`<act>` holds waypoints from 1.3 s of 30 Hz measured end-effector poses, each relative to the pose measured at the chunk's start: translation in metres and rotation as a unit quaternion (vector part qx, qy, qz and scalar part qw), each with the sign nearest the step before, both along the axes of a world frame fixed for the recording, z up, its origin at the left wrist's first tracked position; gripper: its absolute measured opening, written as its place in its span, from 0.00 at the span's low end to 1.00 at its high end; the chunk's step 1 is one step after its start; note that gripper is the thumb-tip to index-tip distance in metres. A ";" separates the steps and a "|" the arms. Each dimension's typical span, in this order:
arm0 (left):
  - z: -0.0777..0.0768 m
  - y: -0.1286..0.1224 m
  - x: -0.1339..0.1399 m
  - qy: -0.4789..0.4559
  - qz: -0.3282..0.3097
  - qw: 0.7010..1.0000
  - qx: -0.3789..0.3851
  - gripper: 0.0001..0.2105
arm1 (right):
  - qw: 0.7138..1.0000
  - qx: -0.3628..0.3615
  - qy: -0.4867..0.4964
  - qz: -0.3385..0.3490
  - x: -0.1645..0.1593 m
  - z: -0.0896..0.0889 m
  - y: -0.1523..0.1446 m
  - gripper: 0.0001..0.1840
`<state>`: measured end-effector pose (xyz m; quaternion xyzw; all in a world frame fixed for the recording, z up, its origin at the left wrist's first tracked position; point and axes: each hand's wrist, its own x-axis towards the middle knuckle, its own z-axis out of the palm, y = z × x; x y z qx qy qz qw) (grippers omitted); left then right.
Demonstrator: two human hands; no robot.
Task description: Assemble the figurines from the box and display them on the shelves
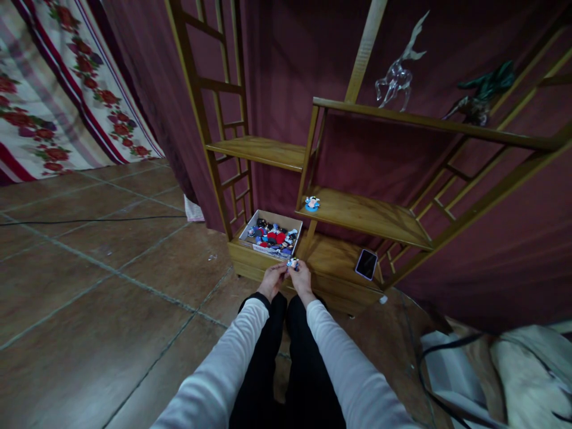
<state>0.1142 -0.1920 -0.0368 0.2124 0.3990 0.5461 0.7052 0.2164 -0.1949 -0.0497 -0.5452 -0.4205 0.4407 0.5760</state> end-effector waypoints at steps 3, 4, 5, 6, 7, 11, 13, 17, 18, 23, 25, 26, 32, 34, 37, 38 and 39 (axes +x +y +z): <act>-0.002 0.001 -0.001 -0.010 0.003 1.000 0.005 0.05 | 0.998 0.016 -0.047 -0.035 -0.002 0.001 -0.002 0.13; -0.002 0.002 -0.001 -0.014 0.011 1.000 0.003 0.05 | 0.998 0.016 -0.054 -0.026 -0.003 0.001 -0.003 0.15; -0.003 0.003 -0.001 -0.018 0.021 1.000 0.001 0.05 | 0.998 0.015 -0.057 -0.017 -0.004 0.001 -0.004 0.16; -0.004 0.003 -0.002 -0.021 0.032 0.999 -0.003 0.04 | 0.998 0.014 -0.057 -0.010 -0.004 0.001 -0.004 0.16; -0.005 0.004 -0.002 -0.023 0.042 0.999 -0.007 0.03 | 0.999 0.014 -0.051 -0.006 -0.004 0.001 -0.004 0.16; -0.005 0.004 -0.002 -0.019 0.051 0.998 -0.015 0.02 | 1.000 0.024 0.013 -0.002 -0.003 -0.001 -0.003 0.14; -0.004 0.004 -0.002 -0.019 0.045 0.999 -0.014 0.02 | 0.999 0.023 0.046 0.002 -0.002 -0.003 -0.001 0.13; -0.003 0.003 -0.003 -0.017 0.038 0.999 -0.015 0.02 | 0.996 0.007 0.091 0.007 -0.002 -0.005 0.001 0.13; -0.002 0.002 -0.003 -0.014 0.037 0.999 -0.016 0.02 | 0.994 0.002 0.105 0.007 -0.002 -0.005 0.002 0.14; 0.001 -0.001 -0.003 -0.005 0.030 0.999 -0.021 0.02 | 0.984 -0.016 0.179 0.023 0.000 -0.005 0.002 0.13; 0.001 -0.001 -0.003 -0.003 0.029 0.999 -0.024 0.02 | 0.978 -0.022 0.206 0.028 0.001 -0.004 0.001 0.13; 0.002 -0.001 -0.002 -0.003 0.028 0.999 -0.025 0.02 | 0.975 -0.025 0.217 0.029 0.002 -0.004 0.001 0.13; 0.000 0.001 0.000 -0.005 0.022 0.999 -0.026 0.02 | 0.972 -0.036 0.231 0.016 0.003 -0.005 0.002 0.12; -0.001 0.002 0.001 0.000 0.026 0.999 -0.031 0.02 | 0.975 -0.034 0.220 0.006 0.002 -0.006 0.003 0.12; -0.001 0.002 0.001 0.002 0.032 0.999 -0.032 0.02 | 0.980 -0.028 0.195 -0.006 0.001 -0.009 0.005 0.12; -0.001 0.002 0.001 0.002 0.034 0.999 -0.032 0.02 | 0.982 -0.027 0.187 -0.009 0.001 -0.010 0.005 0.12; -0.001 0.002 0.001 0.001 0.035 0.999 -0.032 0.02 | 0.983 -0.026 0.182 -0.010 0.000 -0.011 0.006 0.12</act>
